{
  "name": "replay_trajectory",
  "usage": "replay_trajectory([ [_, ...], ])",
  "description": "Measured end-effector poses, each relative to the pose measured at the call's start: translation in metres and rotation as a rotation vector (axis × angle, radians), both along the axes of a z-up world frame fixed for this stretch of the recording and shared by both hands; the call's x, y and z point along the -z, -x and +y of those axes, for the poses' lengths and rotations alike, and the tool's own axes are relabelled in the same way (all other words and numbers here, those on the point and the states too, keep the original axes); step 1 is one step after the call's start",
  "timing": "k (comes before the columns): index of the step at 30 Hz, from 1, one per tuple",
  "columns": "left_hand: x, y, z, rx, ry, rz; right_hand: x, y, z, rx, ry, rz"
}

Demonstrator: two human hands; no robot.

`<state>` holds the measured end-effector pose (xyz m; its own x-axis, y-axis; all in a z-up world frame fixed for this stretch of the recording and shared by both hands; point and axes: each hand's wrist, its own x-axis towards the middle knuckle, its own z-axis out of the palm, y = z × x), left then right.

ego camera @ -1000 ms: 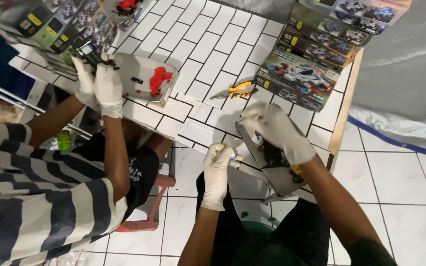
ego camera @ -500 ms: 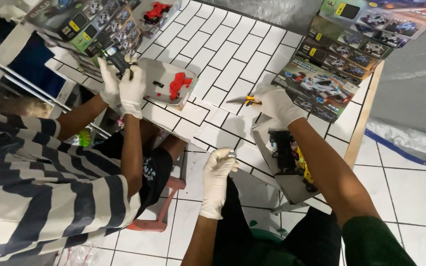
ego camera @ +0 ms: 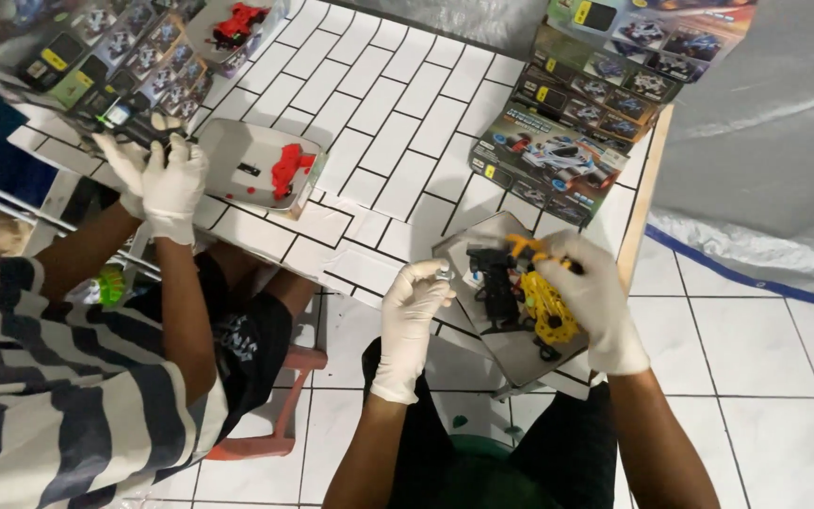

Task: The person assembles a yellow toy car by hand, attaching wheels and other parts. They then place the assembled toy into a box and pick up a packaged toy car.

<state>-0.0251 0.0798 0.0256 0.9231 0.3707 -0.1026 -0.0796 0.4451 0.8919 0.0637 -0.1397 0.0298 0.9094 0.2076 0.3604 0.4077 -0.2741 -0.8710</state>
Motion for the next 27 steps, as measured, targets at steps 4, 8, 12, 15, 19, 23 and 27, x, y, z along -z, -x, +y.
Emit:
replay_trajectory([
  [4, -0.015, -0.002, -0.02, 0.069, -0.011, -0.013, 0.011, 0.043, -0.023, 0.071, -0.033, 0.001],
  [8, -0.015, -0.001, -0.036, 0.097, -0.016, -0.037, 0.011, 0.067, -0.033, 0.148, -0.032, -0.033],
  [12, -0.017, 0.002, -0.042, 0.1, -0.061, -0.012, 0.011, 0.074, -0.034, 0.153, -0.005, -0.086],
  [15, -0.014, 0.004, -0.043, 0.083, -0.111, -0.006, 0.016, 0.077, -0.034, 0.17, -0.014, -0.084],
  [19, -0.012, 0.006, -0.044, 0.046, -0.173, 0.009, 0.025, 0.082, -0.033, 0.158, -0.023, -0.11],
  [23, 0.0, 0.006, -0.043, 0.057, -0.209, -0.005, 0.038, 0.084, -0.032, 0.17, -0.012, -0.195],
  [27, 0.0, 0.006, -0.043, 0.106, -0.27, -0.063, 0.04, 0.091, -0.032, 0.176, -0.046, -0.173],
])
